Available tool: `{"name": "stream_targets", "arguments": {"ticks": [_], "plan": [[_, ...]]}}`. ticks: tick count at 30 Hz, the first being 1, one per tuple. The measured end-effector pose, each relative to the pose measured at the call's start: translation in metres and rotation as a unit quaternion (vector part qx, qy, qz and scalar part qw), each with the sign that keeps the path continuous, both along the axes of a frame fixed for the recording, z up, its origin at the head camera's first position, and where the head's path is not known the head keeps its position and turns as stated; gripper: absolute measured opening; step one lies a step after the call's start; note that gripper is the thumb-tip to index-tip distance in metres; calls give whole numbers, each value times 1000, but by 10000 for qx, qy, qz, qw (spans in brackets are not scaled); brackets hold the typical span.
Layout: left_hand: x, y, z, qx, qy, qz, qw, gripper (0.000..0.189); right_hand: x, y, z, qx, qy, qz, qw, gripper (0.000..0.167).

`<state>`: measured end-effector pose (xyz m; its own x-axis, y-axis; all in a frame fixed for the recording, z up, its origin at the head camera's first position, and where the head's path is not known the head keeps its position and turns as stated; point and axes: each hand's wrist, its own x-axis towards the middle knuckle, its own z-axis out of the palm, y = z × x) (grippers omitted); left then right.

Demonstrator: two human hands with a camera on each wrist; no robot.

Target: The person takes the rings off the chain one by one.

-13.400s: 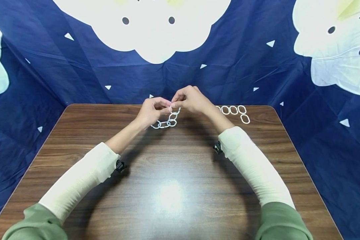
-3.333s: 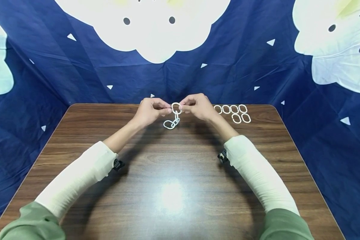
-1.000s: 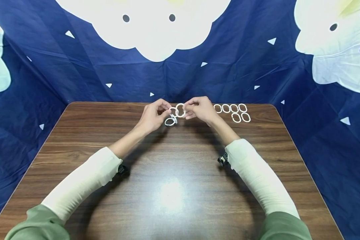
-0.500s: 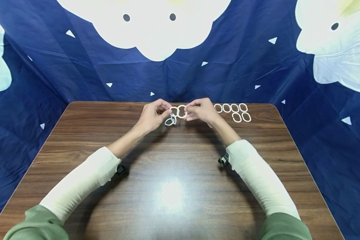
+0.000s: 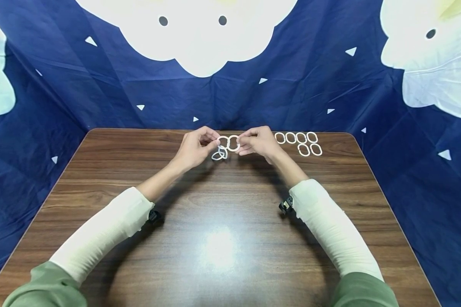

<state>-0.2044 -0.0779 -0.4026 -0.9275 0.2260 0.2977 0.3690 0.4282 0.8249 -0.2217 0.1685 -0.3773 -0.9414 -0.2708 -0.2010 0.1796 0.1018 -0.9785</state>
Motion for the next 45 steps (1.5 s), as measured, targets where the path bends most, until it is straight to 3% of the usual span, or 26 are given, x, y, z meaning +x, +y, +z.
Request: {"name": "stream_targets", "arguments": {"ticks": [10,20,29,45], "plan": [[-1,3,5,-17,100,-53,9999,12,1,9,-1,-51,-35,-140,9999,19],[-6,0,9,63,-20,-32,10000,14,2,29,-11,32,7,-198,9998,27],[-8,2,14,105,12,-63,9999,13,11,44,-18,453,-96,-156,9988,38],[-7,6,18,161,-67,-188,9997,14,28,74,-26,935,-322,90,9951,31]]}}
